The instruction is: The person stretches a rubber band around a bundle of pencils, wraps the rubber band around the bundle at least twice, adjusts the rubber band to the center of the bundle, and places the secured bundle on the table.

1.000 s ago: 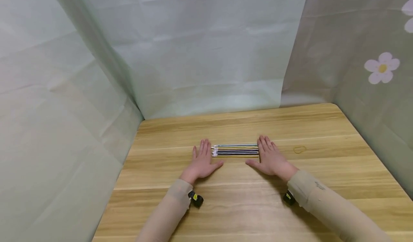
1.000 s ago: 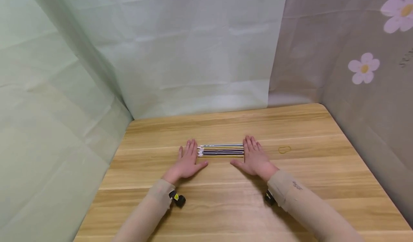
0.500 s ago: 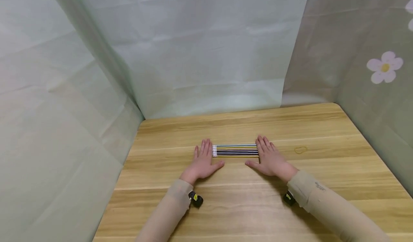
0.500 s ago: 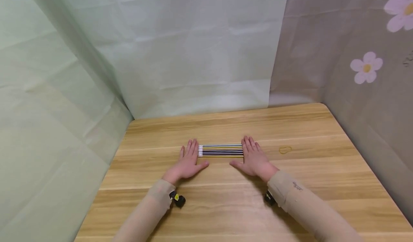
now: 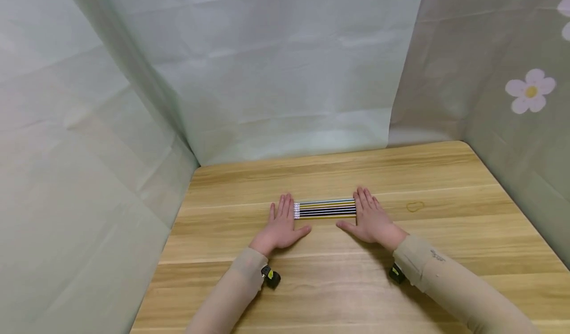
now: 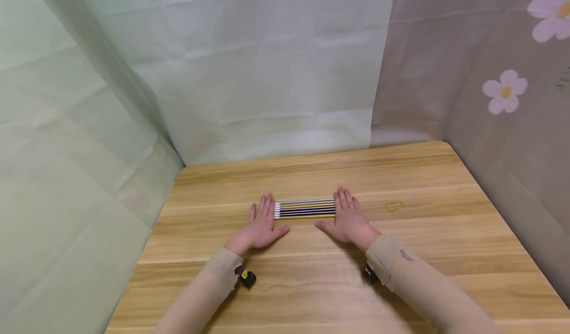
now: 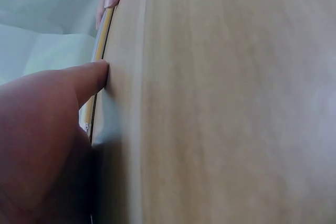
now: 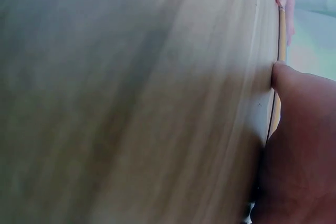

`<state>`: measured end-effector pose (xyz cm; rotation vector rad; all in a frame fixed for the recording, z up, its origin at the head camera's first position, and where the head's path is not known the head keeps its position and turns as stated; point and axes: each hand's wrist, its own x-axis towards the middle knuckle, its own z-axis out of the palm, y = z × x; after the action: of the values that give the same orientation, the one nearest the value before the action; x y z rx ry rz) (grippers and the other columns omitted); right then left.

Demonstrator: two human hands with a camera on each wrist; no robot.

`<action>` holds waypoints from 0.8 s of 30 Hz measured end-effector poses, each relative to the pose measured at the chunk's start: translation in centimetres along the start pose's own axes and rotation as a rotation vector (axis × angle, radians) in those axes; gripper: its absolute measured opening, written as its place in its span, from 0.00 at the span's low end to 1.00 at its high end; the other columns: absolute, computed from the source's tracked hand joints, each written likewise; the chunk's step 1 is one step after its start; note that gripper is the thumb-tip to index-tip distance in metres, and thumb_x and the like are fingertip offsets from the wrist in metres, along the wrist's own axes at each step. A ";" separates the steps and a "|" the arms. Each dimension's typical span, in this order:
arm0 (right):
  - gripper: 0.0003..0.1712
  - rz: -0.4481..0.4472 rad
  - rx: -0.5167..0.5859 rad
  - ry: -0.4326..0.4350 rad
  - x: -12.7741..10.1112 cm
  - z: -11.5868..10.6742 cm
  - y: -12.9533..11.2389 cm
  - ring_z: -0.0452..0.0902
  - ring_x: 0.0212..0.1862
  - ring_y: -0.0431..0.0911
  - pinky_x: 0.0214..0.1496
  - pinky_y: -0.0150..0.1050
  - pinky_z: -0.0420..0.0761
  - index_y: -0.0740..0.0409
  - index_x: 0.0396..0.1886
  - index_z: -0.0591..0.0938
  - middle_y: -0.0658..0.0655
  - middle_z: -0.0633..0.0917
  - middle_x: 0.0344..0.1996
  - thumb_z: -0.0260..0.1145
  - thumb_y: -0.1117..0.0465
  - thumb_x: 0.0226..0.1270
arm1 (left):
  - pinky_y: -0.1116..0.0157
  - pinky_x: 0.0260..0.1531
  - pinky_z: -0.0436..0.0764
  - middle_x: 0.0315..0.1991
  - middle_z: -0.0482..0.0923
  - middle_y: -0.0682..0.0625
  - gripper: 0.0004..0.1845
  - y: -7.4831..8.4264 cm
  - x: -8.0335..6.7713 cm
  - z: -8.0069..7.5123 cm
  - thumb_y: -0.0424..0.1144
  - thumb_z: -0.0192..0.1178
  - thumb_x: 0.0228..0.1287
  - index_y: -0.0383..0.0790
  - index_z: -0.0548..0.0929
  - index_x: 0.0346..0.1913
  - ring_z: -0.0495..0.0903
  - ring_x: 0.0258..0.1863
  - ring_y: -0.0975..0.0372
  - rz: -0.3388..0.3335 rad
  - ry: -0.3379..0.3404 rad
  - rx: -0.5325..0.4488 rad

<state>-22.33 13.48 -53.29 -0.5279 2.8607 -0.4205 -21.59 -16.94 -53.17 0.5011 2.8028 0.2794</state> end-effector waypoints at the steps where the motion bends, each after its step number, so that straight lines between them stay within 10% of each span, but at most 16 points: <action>1: 0.67 0.003 -0.006 -0.002 0.0 0.0 -0.1 0.32 0.85 0.69 0.83 0.64 0.42 0.78 0.83 0.45 0.76 0.41 0.84 0.52 0.23 0.77 | 0.41 0.79 0.29 0.86 0.22 0.36 0.60 0.0 0.0 0.0 0.77 0.39 0.76 0.30 0.33 0.84 0.24 0.85 0.45 -0.003 0.000 0.002; 24: 0.65 -0.022 0.032 -0.018 0.0 -0.2 0.3 0.31 0.84 0.69 0.83 0.64 0.41 0.78 0.83 0.45 0.77 0.41 0.83 0.54 0.26 0.78 | 0.43 0.79 0.27 0.86 0.23 0.37 0.61 0.1 -0.1 -0.4 0.77 0.42 0.75 0.30 0.35 0.85 0.23 0.85 0.47 -0.032 -0.026 -0.073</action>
<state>-22.45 13.83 -53.15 -0.5550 2.8286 -0.4624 -21.63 -16.98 -52.76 0.4396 2.7610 0.3638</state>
